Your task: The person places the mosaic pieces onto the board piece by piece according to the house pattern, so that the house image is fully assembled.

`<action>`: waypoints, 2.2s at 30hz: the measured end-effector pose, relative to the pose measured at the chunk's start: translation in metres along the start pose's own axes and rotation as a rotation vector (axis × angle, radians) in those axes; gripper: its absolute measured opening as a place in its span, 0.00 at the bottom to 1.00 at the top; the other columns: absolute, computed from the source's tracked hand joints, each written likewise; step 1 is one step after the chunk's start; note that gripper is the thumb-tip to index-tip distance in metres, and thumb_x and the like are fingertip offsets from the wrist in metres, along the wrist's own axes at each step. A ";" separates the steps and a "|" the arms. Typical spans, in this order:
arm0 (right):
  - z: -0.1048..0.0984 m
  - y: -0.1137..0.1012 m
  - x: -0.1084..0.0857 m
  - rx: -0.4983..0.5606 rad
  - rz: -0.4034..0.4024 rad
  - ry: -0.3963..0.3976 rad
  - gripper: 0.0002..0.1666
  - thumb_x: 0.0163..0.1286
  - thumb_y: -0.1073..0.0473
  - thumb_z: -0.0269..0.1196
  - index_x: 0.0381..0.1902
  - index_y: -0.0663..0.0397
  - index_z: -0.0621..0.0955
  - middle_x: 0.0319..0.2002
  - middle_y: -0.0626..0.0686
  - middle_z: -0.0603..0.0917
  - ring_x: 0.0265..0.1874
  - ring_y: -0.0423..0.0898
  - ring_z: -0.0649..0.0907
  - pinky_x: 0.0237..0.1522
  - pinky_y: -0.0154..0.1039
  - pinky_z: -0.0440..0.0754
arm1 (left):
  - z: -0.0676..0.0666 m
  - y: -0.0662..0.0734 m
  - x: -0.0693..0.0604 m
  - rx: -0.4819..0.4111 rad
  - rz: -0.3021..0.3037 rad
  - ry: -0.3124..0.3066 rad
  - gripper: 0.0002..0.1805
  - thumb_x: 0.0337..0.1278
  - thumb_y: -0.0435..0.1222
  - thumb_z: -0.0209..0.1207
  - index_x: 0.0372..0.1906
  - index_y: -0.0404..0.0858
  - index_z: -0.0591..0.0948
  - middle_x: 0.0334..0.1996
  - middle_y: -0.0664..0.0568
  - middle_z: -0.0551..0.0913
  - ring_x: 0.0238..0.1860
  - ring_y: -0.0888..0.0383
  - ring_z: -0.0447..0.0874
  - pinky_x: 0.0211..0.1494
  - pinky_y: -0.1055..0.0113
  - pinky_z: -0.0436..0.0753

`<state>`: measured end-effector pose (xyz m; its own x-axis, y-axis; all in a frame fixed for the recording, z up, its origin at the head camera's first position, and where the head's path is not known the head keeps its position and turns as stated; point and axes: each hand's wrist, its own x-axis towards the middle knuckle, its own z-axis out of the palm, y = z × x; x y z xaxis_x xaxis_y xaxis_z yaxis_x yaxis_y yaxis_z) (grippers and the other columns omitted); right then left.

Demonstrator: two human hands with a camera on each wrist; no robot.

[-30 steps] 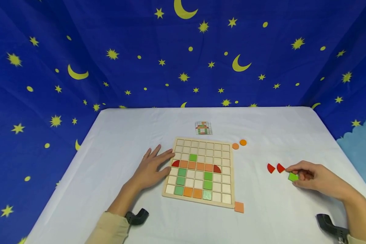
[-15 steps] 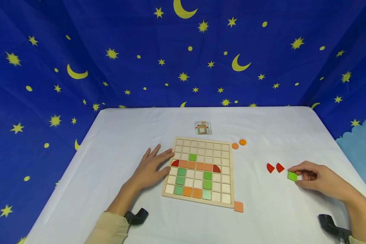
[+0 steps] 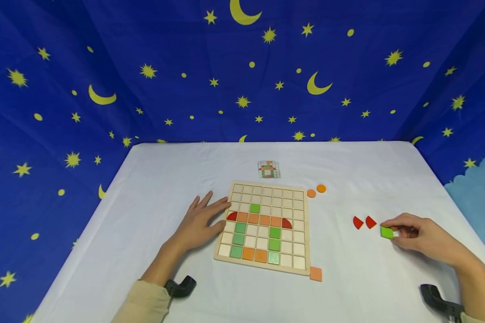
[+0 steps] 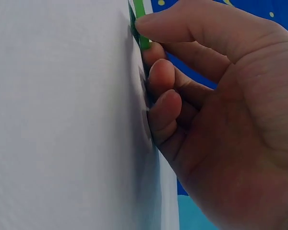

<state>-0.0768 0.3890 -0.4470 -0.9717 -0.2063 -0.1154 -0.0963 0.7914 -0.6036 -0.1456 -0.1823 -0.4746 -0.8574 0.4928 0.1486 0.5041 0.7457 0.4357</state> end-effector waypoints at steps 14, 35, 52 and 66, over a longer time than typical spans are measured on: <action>0.007 -0.022 0.017 0.080 -0.116 -0.050 0.18 0.63 0.58 0.68 0.52 0.44 0.83 0.39 0.47 0.80 0.33 0.42 0.76 0.29 0.33 0.74 | 0.000 0.002 0.000 -0.001 -0.005 -0.005 0.27 0.63 0.50 0.55 0.68 0.55 0.72 0.69 0.64 0.65 0.74 0.48 0.46 0.72 0.46 0.41; 0.022 -0.058 0.045 0.093 -0.174 -0.091 0.19 0.60 0.57 0.70 0.51 0.40 0.84 0.40 0.43 0.80 0.33 0.43 0.75 0.32 0.34 0.74 | 0.000 0.000 0.000 0.003 -0.002 0.000 0.27 0.63 0.50 0.55 0.67 0.55 0.72 0.69 0.64 0.64 0.74 0.48 0.46 0.72 0.46 0.41; 0.028 -0.063 0.057 0.092 -0.173 -0.099 0.19 0.60 0.61 0.69 0.51 0.41 0.85 0.37 0.47 0.79 0.30 0.44 0.74 0.28 0.35 0.73 | -0.001 0.000 0.000 0.001 -0.002 0.001 0.27 0.63 0.50 0.55 0.67 0.55 0.72 0.69 0.63 0.65 0.74 0.48 0.46 0.72 0.45 0.41; 0.033 -0.073 0.066 0.087 -0.207 -0.073 0.22 0.58 0.67 0.67 0.50 0.46 0.85 0.39 0.46 0.78 0.31 0.45 0.74 0.29 0.35 0.74 | 0.000 0.000 0.000 0.008 -0.017 -0.008 0.27 0.64 0.51 0.54 0.68 0.56 0.71 0.69 0.64 0.64 0.74 0.49 0.45 0.73 0.48 0.39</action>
<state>-0.1267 0.2984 -0.4364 -0.9148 -0.4021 -0.0368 -0.2697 0.6764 -0.6853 -0.1456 -0.1820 -0.4750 -0.8649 0.4836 0.1342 0.4903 0.7573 0.4314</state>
